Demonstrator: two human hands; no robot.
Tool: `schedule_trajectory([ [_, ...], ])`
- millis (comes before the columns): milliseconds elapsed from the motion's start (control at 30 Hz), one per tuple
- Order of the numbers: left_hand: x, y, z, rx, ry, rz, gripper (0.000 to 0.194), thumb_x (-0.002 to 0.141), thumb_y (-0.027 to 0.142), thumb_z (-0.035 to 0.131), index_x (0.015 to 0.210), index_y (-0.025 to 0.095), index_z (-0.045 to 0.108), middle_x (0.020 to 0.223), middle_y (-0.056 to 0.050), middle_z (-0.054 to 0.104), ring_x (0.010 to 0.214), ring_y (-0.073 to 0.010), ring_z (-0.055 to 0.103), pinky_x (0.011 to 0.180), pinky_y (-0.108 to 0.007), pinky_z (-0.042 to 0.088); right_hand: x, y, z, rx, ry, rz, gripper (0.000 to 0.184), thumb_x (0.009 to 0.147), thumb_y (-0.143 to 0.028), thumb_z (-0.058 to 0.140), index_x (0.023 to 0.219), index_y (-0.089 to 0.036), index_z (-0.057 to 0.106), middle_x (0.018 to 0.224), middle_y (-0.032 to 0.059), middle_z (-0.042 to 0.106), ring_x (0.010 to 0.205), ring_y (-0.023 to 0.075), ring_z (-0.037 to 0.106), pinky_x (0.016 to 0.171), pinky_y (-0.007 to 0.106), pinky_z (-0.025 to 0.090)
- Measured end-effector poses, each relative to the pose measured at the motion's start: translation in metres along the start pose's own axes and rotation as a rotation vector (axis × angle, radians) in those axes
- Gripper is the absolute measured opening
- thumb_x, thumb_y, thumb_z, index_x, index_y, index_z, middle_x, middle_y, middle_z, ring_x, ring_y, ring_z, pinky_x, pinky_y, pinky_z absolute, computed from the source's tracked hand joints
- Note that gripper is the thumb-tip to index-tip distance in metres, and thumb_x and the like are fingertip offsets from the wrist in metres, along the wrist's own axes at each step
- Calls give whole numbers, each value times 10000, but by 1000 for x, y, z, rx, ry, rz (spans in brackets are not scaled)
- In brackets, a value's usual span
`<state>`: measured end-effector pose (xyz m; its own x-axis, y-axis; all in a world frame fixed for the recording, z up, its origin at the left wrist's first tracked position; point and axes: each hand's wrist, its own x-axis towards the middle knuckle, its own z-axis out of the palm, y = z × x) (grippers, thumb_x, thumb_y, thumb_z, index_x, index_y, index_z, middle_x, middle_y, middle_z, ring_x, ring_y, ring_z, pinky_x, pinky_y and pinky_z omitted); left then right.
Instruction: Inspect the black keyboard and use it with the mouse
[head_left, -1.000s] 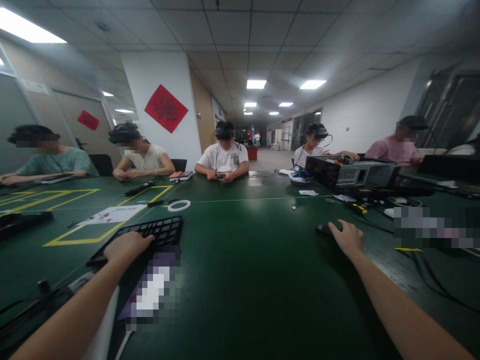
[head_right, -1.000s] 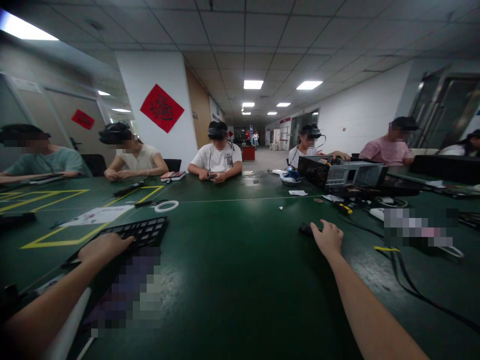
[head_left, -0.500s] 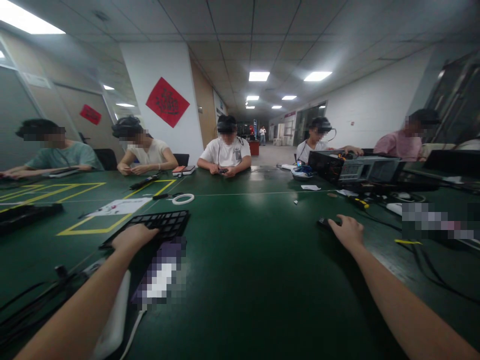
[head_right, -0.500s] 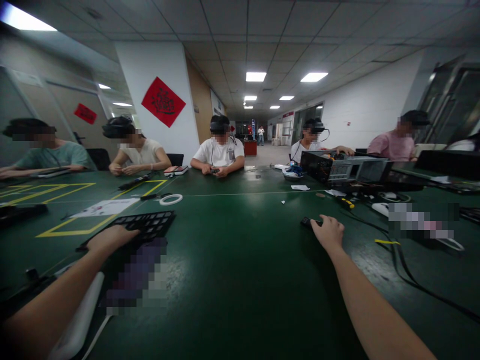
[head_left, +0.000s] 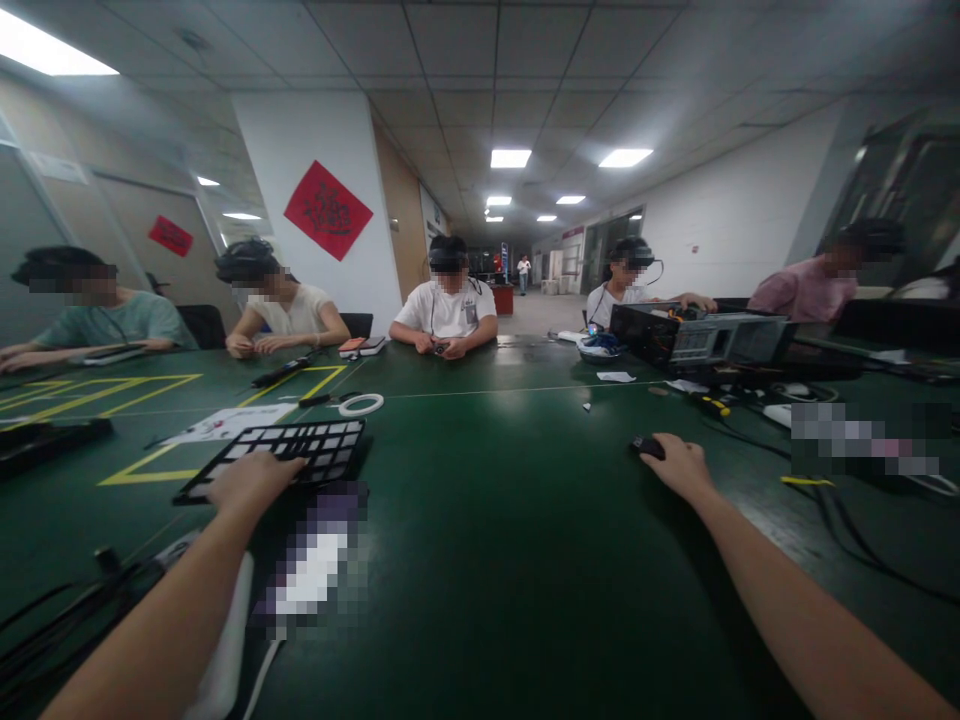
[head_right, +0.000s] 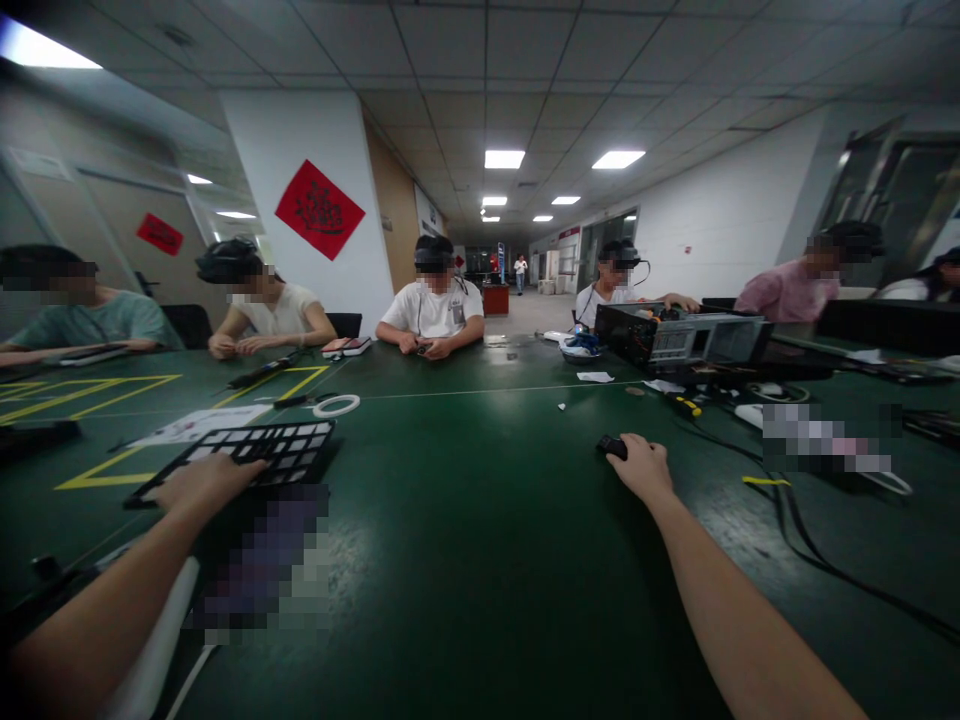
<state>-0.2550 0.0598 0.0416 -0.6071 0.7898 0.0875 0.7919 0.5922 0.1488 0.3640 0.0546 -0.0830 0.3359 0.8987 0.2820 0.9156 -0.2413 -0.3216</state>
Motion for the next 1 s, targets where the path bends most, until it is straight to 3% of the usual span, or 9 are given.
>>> schedule_trajectory([
  [133,-20,18,-21,-117,116,39,633,741,641,371,908,99,651,1035,-183,643,920,-353,589,608,-328,418,-4,-21,-10,197,-2,59,497,728,-359,532,1169,-133,552,1196,139,574,1105,310,494,922,441,366],
  [267,-65,66,-28,-521,240,364,578,754,601,417,940,106,650,919,-139,676,872,-298,615,654,-312,430,-25,-77,-33,661,-42,-90,545,676,-333,590,1176,-123,535,1170,126,582,1066,248,528,956,398,373],
  [400,-134,127,-6,-949,16,704,468,739,519,500,900,102,639,837,-116,679,764,-239,623,671,-301,456,-61,-132,-49,942,-272,-259,523,681,-292,614,1191,-221,521,1214,58,554,1091,213,515,986,411,350],
  [533,-198,167,37,-1110,-193,820,370,748,425,557,917,100,615,839,-119,665,747,-222,608,656,-304,461,-86,-149,-44,1208,-456,-377,474,670,-287,666,1125,-220,549,1148,56,592,1063,217,539,964,420,385],
  [633,-221,178,68,-1134,-216,803,353,740,400,596,941,109,602,884,-121,651,798,-227,599,697,-316,460,-92,-144,-32,1358,-541,-356,426,637,-393,703,1002,-201,595,1025,62,636,971,240,579,896,443,441],
  [733,-224,178,88,-1159,-238,774,349,741,398,601,954,121,585,908,-118,637,837,-233,592,722,-325,459,-92,-139,-20,1343,-548,-319,462,605,-460,716,965,-195,600,980,68,639,957,265,581,882,479,447],
  [867,-222,172,97,-1142,-286,807,345,755,394,584,964,122,545,908,-111,612,850,-231,578,737,-329,455,-95,-139,-13,1257,-537,-314,560,585,-486,722,1033,-184,575,1090,103,598,1030,285,549,928,502,417],
  [1000,-221,167,98,-1116,-341,900,307,790,378,547,975,138,496,901,-89,589,821,-201,560,736,-317,449,-93,-136,-7,1153,-529,-412,556,646,-496,672,1096,-189,564,1147,107,572,1077,280,523,967,500,389],
])
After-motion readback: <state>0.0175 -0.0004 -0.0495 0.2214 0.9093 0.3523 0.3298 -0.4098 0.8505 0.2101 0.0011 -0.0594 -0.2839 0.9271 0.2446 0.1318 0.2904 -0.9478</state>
